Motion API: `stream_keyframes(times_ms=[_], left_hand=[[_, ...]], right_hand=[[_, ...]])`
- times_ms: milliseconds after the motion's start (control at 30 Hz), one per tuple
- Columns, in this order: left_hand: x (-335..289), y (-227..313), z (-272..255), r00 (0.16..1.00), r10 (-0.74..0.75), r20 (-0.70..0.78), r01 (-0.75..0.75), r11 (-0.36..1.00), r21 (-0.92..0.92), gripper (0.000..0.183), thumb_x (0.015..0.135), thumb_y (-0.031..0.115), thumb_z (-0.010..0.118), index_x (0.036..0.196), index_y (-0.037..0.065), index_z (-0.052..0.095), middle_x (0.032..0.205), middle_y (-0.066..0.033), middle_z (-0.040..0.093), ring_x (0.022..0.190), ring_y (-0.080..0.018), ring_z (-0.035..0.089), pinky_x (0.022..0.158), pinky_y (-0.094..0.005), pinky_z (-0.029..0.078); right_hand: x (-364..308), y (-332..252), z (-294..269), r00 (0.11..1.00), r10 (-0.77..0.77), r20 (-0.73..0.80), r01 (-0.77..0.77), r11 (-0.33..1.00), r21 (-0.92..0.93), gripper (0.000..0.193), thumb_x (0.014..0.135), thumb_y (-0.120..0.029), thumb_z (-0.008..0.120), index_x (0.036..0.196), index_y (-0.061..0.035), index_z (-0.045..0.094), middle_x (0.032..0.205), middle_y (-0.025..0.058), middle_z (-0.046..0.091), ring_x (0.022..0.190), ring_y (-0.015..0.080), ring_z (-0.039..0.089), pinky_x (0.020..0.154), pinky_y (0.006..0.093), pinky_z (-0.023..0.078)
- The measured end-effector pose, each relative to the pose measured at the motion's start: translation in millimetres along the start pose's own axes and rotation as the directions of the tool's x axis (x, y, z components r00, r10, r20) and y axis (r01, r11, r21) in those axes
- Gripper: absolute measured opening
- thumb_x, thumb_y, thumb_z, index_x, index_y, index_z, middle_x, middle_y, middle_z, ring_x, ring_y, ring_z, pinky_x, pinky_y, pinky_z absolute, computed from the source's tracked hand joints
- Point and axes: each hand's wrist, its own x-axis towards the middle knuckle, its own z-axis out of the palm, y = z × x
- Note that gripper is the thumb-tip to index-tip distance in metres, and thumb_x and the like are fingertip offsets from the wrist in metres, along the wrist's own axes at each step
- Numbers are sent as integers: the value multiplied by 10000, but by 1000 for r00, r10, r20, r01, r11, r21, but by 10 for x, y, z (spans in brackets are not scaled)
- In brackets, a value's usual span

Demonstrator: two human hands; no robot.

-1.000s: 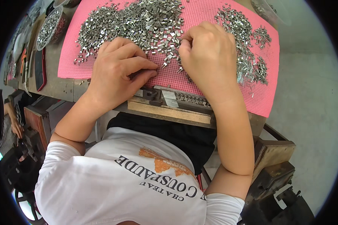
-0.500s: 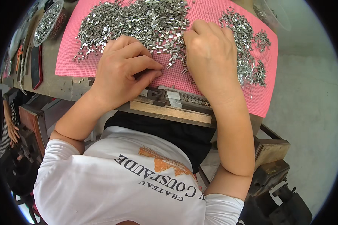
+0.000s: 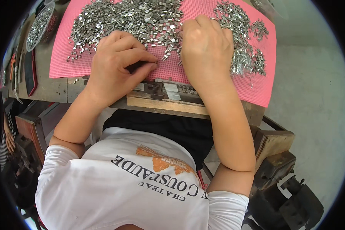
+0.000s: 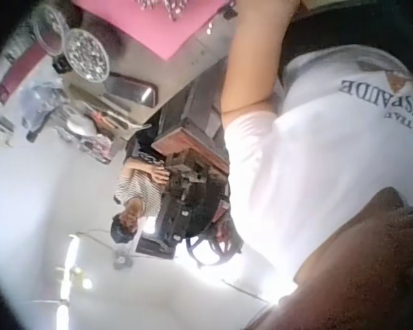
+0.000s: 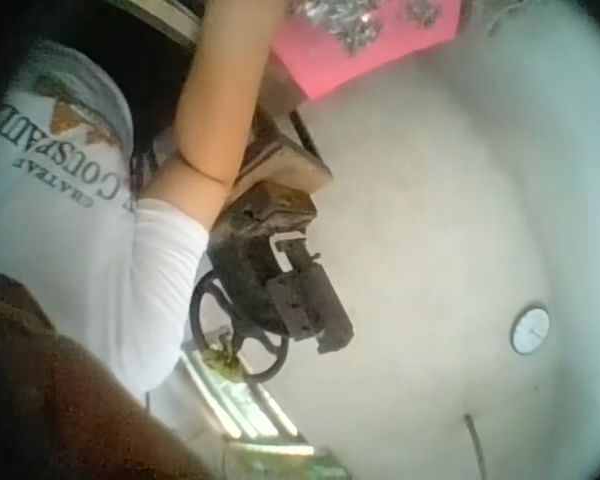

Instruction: The person inserts small metal pieces into the slot of a metal fixture by hand, places the fixture into a manual press machine, and then continues loading metal pieces into the fixture.

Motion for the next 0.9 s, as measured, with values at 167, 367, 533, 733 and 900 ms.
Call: stream_keyframes(times_ms=[167, 367, 533, 733, 900], left_hand=[[20, 24, 29, 1000, -3, 14, 3, 1000, -19, 158, 714, 106, 872, 852, 140, 803, 863, 11, 693, 914, -223, 640, 836, -379, 494], [22, 21, 48, 1000, 12, 8, -12, 1000, -9, 168, 715, 92, 871, 866, 132, 811, 877, -1, 707, 911, -229, 644, 818, -369, 505], [24, 22, 49, 1000, 5, 14, -4, 1000, -29, 177, 705, 87, 878, 865, 123, 811, 879, -1, 706, 913, -230, 637, 817, -368, 510], [33, 8, 32, 1000, 3, 14, -2, 1000, -20, 164, 710, 98, 878, 854, 132, 807, 853, 11, 689, 902, -226, 635, 815, -369, 505], [39, -10, 40, 1000, -1, 15, 1, 1000, -15, 155, 717, 108, 878, 850, 140, 806, 854, 15, 684, 898, -219, 635, 815, -367, 498]], right_hand=[[-53, 50, 63, 1000, -10, -24, 10, 1000, 11, 34, 825, -56, 607, 810, -56, 637, 837, 86, 641, 851, 306, 664, 753, 458, 479], [-78, 71, 63, 998, -28, -61, 31, 998, 48, 15, 799, -43, 647, 813, -50, 646, 829, 97, 639, 843, 305, 665, 762, 454, 487], [-85, 157, 22, 999, -25, -43, 32, 985, 172, 89, 814, -48, 703, 891, -63, 746, 872, 98, 688, 875, 310, 671, 787, 443, 502], [-58, 155, -73, 999, -17, -50, 26, 985, 173, 97, 828, -30, 721, 909, -64, 765, 883, 89, 694, 909, 311, 656, 825, 453, 506], [-70, 184, -96, 999, -23, -36, 27, 990, 140, 68, 827, -45, 744, 892, -59, 759, 879, 84, 687, 901, 310, 642, 830, 448, 501]])
